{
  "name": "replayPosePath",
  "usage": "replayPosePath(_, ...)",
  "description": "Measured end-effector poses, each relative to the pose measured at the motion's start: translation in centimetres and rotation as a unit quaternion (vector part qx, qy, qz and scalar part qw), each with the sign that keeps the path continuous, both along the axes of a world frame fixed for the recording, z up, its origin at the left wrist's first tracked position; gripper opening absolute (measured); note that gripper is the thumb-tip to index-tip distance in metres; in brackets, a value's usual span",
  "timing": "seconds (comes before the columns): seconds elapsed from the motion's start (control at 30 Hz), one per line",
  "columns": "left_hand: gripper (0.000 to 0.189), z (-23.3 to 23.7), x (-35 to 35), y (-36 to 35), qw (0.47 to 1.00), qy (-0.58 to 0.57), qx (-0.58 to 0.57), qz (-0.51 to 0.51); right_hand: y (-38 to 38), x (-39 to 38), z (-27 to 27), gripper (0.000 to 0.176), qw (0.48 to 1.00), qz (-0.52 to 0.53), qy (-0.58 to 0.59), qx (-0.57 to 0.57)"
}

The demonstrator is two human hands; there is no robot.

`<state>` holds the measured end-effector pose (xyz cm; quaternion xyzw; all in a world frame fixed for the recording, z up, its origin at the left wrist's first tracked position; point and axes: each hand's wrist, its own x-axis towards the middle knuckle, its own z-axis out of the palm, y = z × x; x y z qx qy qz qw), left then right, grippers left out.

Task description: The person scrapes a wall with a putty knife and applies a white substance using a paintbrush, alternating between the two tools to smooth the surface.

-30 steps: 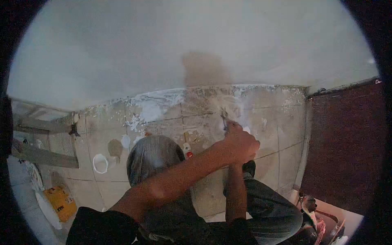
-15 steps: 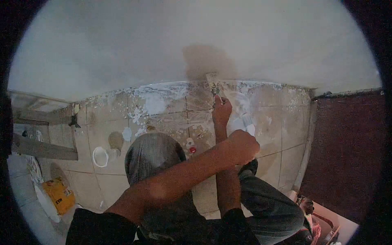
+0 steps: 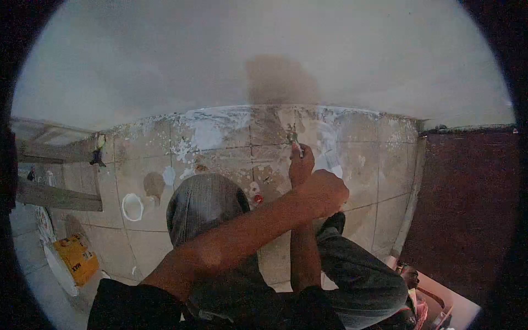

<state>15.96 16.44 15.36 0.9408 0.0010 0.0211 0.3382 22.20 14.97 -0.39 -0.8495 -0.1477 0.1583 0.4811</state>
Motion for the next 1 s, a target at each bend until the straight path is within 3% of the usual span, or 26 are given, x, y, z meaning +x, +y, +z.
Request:
replayPosePath(0.03,0.011,0.4,-0.1,0.1,1.000,0.016,0.004,0.022,-0.6,-0.1,-0.7,0.037,1.000,-0.009,0.026,0.012)
replayPosePath(0.1,0.014,1.4,-0.2,0.6,0.997,0.043,0.060,-0.036,-1.6,-0.6,-0.8,0.037,0.998,-0.023,0.053,0.021)
replayPosePath(0.17,0.015,2.2,-1.1,0.8,0.997,0.018,0.073,-0.011,-1.7,-1.5,1.5,0.036,0.982,-0.090,0.105,-0.131)
replayPosePath(0.2,0.016,2.2,-1.4,0.6,0.996,-0.005,0.084,0.017,-2.6,-1.7,1.4,0.035,0.979,-0.098,0.102,-0.148)
replayPosePath(0.23,0.016,-0.9,-0.5,-0.8,0.997,-0.004,0.079,0.007,-3.6,-1.9,1.0,0.034,0.980,-0.104,0.085,-0.144)
replayPosePath(0.27,0.014,-6.5,1.1,-3.3,0.990,-0.100,0.080,0.064,-4.8,-1.9,0.5,0.033,0.984,-0.107,0.058,-0.132)
replayPosePath(0.33,0.011,-7.4,1.7,-4.5,0.974,-0.187,0.060,0.109,-7.6,-2.3,-0.9,0.031,0.988,-0.109,-0.034,-0.104)
replayPosePath(0.4,0.014,-0.2,1.3,-0.2,0.993,0.048,0.010,-0.110,-10.2,-2.0,-1.3,0.031,0.977,-0.112,-0.146,-0.105)
replayPosePath(0.53,0.029,1.8,2.2,1.8,0.987,0.092,-0.029,-0.127,-15.3,2.7,-1.1,0.032,0.915,-0.163,-0.326,-0.173)
replayPosePath(0.6,0.031,3.0,2.0,3.0,0.986,0.117,0.007,-0.115,-18.0,5.6,-0.5,0.034,0.894,-0.183,-0.355,-0.206)
replayPosePath(0.63,0.031,2.8,1.8,3.1,0.986,0.117,0.005,-0.119,-19.5,6.7,-0.7,0.034,0.893,-0.185,-0.354,-0.209)
replayPosePath(0.7,0.035,2.2,1.6,3.1,0.984,0.127,0.020,-0.125,-22.0,8.2,-0.8,0.037,0.859,-0.127,-0.333,-0.368)
replayPosePath(0.8,0.037,1.2,1.5,2.4,0.969,0.186,0.044,-0.153,-24.7,8.6,-1.9,0.040,0.822,-0.082,-0.333,-0.455)
replayPosePath(0.93,0.037,0.6,1.4,2.2,0.964,0.193,0.048,-0.176,-26.7,7.5,-3.8,0.052,0.841,-0.055,-0.342,-0.416)
replayPosePath(1.0,0.038,0.6,1.6,2.0,0.957,0.217,0.057,-0.183,-26.8,7.0,-4.4,0.052,0.832,-0.073,-0.279,-0.474)
